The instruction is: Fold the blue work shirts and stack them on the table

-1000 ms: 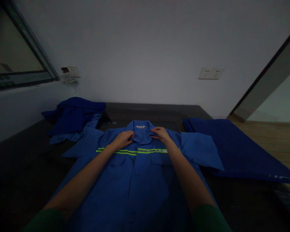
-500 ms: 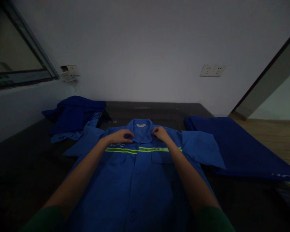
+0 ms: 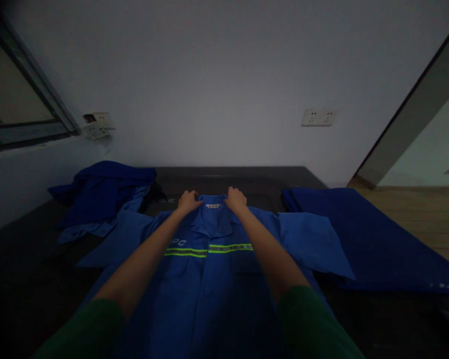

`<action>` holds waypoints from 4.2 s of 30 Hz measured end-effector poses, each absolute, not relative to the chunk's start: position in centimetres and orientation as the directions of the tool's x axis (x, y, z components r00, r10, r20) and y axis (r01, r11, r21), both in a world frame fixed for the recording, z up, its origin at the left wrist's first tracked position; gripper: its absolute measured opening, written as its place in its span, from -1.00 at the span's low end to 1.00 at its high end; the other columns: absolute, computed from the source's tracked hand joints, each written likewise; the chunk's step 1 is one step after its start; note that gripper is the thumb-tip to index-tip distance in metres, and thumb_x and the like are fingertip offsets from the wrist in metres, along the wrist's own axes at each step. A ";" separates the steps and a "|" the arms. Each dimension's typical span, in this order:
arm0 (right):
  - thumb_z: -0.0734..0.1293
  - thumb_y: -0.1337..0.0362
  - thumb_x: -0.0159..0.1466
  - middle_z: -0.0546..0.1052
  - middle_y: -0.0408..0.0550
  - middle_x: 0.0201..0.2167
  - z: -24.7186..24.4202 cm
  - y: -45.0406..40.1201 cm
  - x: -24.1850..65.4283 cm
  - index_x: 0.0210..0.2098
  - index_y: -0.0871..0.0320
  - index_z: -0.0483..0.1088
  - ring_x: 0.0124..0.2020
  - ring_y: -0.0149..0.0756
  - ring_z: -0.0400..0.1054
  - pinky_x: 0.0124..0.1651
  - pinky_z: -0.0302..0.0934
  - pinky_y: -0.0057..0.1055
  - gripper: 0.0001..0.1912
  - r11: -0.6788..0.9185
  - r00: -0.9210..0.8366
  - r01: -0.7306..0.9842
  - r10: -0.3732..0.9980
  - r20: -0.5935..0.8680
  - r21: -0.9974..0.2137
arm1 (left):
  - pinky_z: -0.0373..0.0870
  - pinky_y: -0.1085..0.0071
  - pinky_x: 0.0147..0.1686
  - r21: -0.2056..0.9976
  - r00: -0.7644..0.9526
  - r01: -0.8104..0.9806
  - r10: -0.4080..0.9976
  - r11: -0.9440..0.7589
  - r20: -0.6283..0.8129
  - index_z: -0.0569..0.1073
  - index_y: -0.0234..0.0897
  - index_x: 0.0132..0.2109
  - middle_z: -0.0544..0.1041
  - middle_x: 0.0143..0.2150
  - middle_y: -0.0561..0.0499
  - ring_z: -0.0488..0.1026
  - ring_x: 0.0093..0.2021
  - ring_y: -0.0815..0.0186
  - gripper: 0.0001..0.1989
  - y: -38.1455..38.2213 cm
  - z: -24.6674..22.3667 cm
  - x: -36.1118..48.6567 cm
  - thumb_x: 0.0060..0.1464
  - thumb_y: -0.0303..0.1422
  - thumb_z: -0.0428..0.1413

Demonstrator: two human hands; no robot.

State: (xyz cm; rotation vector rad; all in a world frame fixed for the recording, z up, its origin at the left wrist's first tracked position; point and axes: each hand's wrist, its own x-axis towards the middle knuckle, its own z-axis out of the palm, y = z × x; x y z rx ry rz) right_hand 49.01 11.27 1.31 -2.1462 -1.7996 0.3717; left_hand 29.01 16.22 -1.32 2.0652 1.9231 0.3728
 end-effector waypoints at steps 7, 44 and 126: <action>0.28 0.54 0.16 0.46 0.18 -0.05 -0.3 14.8 49.3 -0.12 0.18 0.39 -0.02 -0.09 0.42 -0.01 0.27 -0.25 -0.69 -0.229 0.243 0.832 0.969 -0.040 -0.505 | 0.37 0.37 -0.07 0.373 0.055 0.928 0.993 -0.013 -0.103 0.53 -0.24 -0.14 0.53 -0.03 -0.17 0.48 0.00 0.13 -0.74 19.6 -1.9 29.8 -0.05 -0.40 0.18; 0.16 0.14 0.38 0.40 0.10 0.04 -1.3 10.7 51.9 -0.04 0.17 0.44 0.21 -0.04 0.01 0.19 0.00 -0.15 -0.66 0.462 -0.452 0.882 0.886 0.106 -0.093 | -0.16 0.06 0.33 0.205 0.594 0.752 0.779 -0.626 0.202 0.39 -0.17 0.11 0.39 0.17 -0.08 0.24 0.23 0.22 -0.67 14.0 -3.5 28.6 0.25 -0.38 -0.07; 0.04 -0.02 0.39 0.05 0.16 0.35 -3.3 11.1 36.7 0.34 -0.17 -0.01 0.33 0.16 -0.06 0.21 -0.11 0.14 -0.45 0.111 -0.129 0.979 0.986 -0.104 -0.168 | 0.41 0.38 -0.30 0.587 -0.260 0.803 0.946 0.102 0.192 0.42 -0.28 -0.19 0.51 -0.31 -0.01 0.47 -0.30 0.24 -0.76 10.9 1.1 -2.6 0.08 -0.20 0.05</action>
